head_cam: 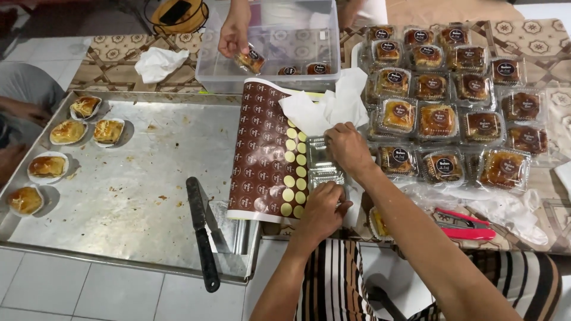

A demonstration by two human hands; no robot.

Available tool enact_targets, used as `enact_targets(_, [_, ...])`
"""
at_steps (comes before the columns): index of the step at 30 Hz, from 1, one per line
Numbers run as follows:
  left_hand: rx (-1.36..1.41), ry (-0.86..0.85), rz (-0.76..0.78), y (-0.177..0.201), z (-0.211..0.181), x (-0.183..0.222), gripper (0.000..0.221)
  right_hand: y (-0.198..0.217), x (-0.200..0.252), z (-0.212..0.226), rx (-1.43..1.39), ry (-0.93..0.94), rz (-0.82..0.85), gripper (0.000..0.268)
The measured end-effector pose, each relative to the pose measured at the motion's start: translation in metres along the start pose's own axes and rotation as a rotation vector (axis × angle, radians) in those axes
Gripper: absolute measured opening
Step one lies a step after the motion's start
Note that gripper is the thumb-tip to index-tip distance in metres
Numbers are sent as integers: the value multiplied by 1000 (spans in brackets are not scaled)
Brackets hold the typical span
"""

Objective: Packaging baked bread into plastic containers and sealing them with a stapler

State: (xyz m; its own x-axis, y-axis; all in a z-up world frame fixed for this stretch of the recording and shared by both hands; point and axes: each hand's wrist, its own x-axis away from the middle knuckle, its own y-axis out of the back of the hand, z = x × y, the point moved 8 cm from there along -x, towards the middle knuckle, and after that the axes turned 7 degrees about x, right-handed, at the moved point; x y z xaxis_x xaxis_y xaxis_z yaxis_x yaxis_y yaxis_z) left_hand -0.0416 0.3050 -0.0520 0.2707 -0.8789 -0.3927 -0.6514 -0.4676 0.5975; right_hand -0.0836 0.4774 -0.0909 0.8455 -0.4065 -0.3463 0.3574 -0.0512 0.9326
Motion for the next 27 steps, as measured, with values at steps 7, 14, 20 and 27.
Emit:
enact_targets(7, [8, 1, 5, 0, -1, -2, 24, 2, -5, -5, -25, -61, -85, 10])
enact_targets(14, [56, 42, -32, 8, -9, -2, 20, 62, -5, 16, -73, -13, -202, 11])
enact_targets(20, [46, -26, -4, 5, -5, 2, 25, 99, 7, 26, -699, -342, 70, 29])
enact_targets(27, [67, -39, -24, 3, -2, 5, 24, 70, 41, 13, -757, -595, 332, 25])
